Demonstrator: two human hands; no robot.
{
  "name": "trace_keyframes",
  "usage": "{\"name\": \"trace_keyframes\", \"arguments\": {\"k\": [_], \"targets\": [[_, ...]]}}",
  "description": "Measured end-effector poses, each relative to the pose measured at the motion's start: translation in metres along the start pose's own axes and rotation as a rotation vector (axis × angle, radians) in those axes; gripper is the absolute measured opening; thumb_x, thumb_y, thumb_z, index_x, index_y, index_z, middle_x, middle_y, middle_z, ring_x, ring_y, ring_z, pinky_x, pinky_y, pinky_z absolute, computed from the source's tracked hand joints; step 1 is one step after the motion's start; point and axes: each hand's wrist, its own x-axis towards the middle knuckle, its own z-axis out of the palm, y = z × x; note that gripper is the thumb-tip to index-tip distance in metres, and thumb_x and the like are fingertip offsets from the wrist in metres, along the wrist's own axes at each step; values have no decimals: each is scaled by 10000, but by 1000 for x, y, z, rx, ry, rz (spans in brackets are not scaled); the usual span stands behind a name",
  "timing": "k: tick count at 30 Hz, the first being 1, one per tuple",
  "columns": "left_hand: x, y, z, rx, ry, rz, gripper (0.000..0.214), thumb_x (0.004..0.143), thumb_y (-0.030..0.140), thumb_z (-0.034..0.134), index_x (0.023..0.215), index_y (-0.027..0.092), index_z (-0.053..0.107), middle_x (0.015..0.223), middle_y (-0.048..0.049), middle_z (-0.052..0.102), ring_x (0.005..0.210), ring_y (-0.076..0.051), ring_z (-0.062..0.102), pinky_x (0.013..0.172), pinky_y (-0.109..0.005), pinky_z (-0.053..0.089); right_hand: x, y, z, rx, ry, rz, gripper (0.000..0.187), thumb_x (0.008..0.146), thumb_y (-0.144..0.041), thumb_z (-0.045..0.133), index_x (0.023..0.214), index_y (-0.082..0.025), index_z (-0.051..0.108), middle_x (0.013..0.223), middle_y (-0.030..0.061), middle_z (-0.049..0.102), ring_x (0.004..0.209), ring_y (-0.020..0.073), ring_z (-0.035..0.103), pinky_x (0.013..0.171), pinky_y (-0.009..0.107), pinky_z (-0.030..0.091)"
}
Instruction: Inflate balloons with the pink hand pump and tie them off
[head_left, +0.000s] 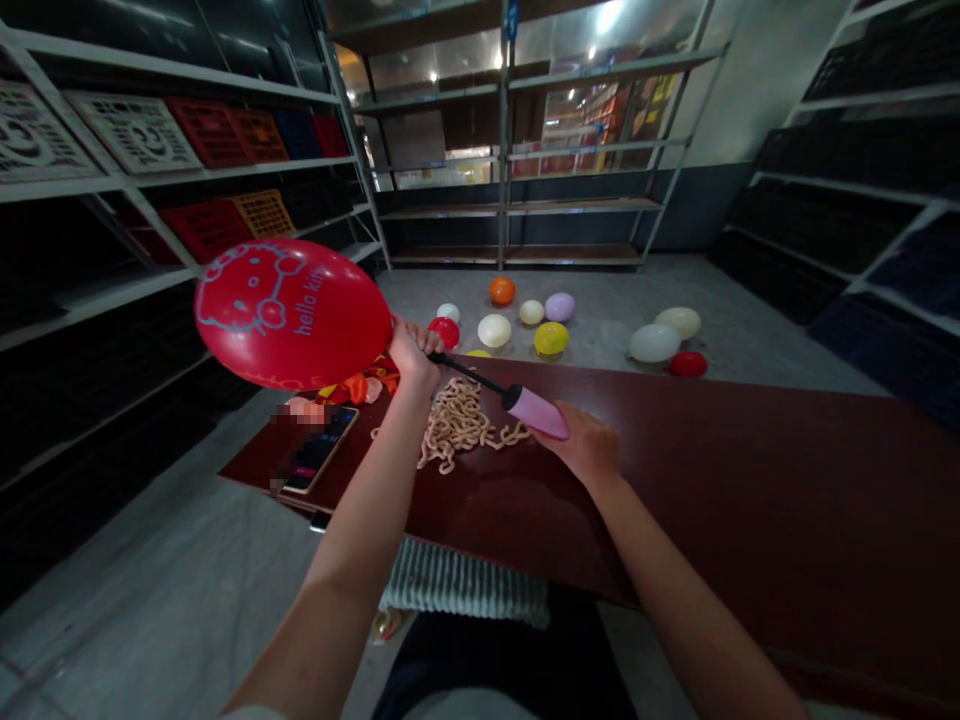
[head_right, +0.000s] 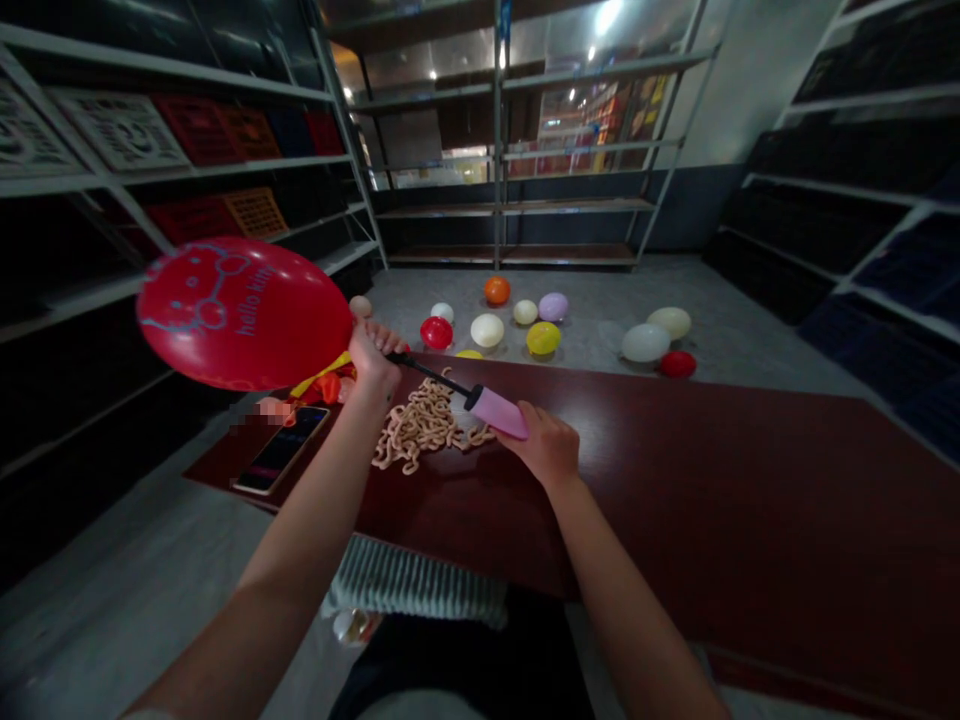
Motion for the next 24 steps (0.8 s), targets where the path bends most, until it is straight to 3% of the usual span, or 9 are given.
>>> {"name": "trace_keyframes", "arguments": {"k": [5,11,17,24], "targets": [[-23,-48,18,21,-79,-23,529,1009,377,409,539,189,255,400,70,209,293,-68,207,341,-227,164,3,3,-1,21,-15,54,507,782,-642,580,1045,-220,676,881,47,738,745,186,667,610,267,342],[-47,-98,19,6,-84,-111,502,1008,320,403,541,196,269,405,64,218,293,-77,226,337,-239,159,5,9,-2,24,-12,109,537,770,-638,597,1065,-195,674,870,66,731,764,190,656,624,269,334],[-44,-95,6,47,-7,-96,486,1032,319,340,570,205,243,425,60,201,319,-74,209,391,-263,160,6,7,-2,-2,-54,51,509,780,-523,646,1189,-221,609,1022,60,714,880,201,636,724,283,368],[-41,-80,-9,75,39,-107,464,1041,335,314,610,211,194,444,68,189,354,-64,197,449,-269,174,7,1,-1,-93,-133,0,403,804,-435,640,1141,-218,602,997,63,693,867,202,602,703,295,348]]}}
